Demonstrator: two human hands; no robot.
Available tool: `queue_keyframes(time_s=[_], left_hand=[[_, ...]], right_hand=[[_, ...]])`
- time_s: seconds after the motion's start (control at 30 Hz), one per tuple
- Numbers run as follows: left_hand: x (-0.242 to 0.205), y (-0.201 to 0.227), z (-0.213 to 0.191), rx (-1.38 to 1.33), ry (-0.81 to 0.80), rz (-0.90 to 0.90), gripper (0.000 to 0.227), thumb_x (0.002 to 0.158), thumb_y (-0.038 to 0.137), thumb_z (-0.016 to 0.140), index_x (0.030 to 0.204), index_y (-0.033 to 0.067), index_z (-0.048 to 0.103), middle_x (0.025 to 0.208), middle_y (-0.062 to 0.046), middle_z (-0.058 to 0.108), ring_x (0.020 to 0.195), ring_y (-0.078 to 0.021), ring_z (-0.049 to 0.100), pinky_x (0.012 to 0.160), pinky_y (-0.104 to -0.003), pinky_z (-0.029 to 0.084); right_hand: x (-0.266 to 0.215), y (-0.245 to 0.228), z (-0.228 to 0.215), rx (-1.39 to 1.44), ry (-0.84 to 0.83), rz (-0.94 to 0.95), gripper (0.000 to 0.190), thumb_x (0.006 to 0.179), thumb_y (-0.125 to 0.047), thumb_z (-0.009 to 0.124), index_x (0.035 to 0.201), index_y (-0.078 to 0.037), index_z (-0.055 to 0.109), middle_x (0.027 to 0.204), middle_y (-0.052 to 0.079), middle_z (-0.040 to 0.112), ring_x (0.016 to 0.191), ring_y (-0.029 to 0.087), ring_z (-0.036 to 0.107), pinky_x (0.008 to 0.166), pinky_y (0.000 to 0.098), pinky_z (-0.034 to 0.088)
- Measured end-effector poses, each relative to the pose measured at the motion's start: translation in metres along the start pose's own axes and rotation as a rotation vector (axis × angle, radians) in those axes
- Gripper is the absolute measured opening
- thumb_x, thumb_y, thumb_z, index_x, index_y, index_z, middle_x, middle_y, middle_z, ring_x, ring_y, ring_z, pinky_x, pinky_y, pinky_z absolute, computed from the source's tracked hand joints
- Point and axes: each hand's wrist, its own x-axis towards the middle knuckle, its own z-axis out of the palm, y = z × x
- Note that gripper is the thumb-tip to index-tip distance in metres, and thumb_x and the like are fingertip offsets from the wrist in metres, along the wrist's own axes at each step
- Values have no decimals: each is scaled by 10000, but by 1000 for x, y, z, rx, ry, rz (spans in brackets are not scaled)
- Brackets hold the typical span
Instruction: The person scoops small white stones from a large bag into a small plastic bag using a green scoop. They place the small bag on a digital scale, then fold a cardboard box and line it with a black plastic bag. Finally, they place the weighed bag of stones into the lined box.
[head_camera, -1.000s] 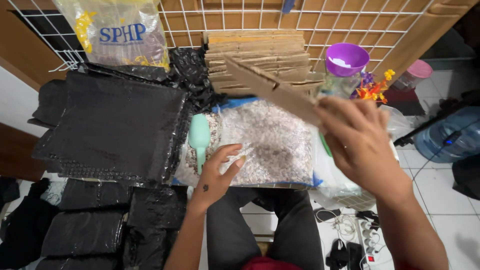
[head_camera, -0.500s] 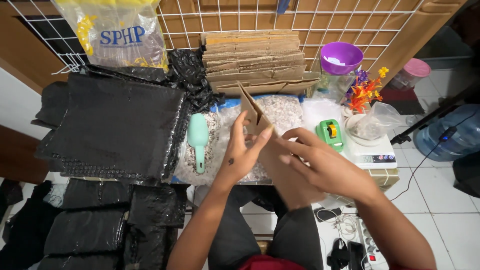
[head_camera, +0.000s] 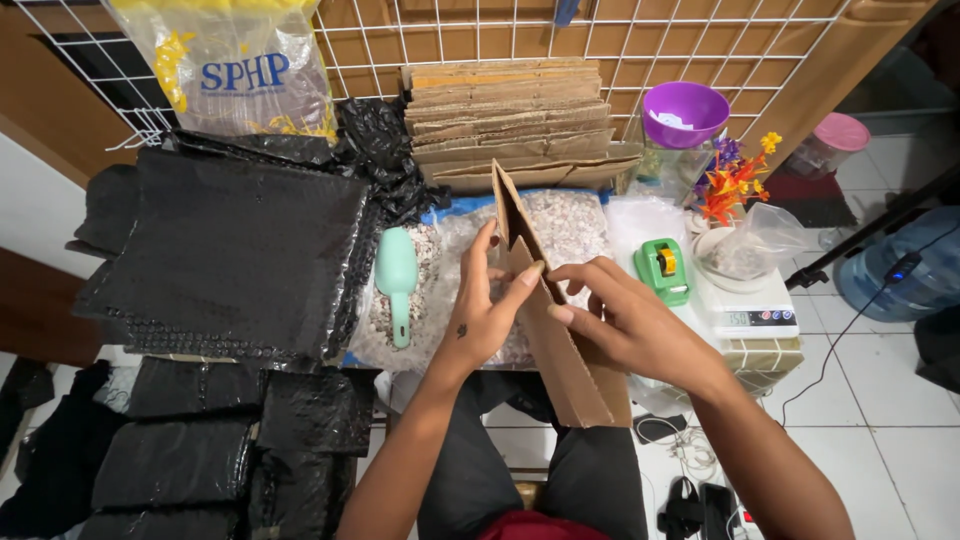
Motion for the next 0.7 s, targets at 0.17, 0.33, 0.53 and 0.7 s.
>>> queue_keyframes(time_s=[0.17, 0.33, 0.53, 0.7], left_hand=[[-5, 3, -7, 3, 30, 72, 839, 991, 476, 552, 1632, 75, 189, 1567, -396, 169, 1277, -531, 463, 1003, -633, 423], [-10, -15, -15, 311, 135, 76, 400, 1009, 303, 492, 1360, 213, 661, 1567, -191, 379, 1369, -482, 466, 1145, -569, 353], [-5, 8, -18, 343, 114, 24, 630, 922, 430, 655, 1461, 121, 550, 1452, -235, 521, 1338, -468, 522, 1109, -581, 383], [12, -2, -22, 384, 128, 113, 675, 829, 105, 591, 1495, 33, 506, 1415, -303, 558, 1310, -489, 530, 1097, -563, 410]], right_hand=[[-1, 14, 0, -21, 58, 18, 345, 965, -253, 659, 1293, -156, 614, 1012, 117, 626, 680, 265, 683, 600, 375, 568], [0, 10, -2, -130, 116, 19, 401, 932, -31, 536, 1326, -85, 582, 1004, 161, 607, 703, 333, 690, 610, 412, 575], [1, 44, 8, -145, 145, 60, 359, 909, -45, 532, 1242, -89, 658, 1026, 118, 632, 704, 290, 682, 629, 403, 580], [-5, 33, 1, -178, 181, 96, 251, 914, -68, 600, 1147, -85, 691, 949, 112, 638, 703, 289, 694, 605, 395, 563]])
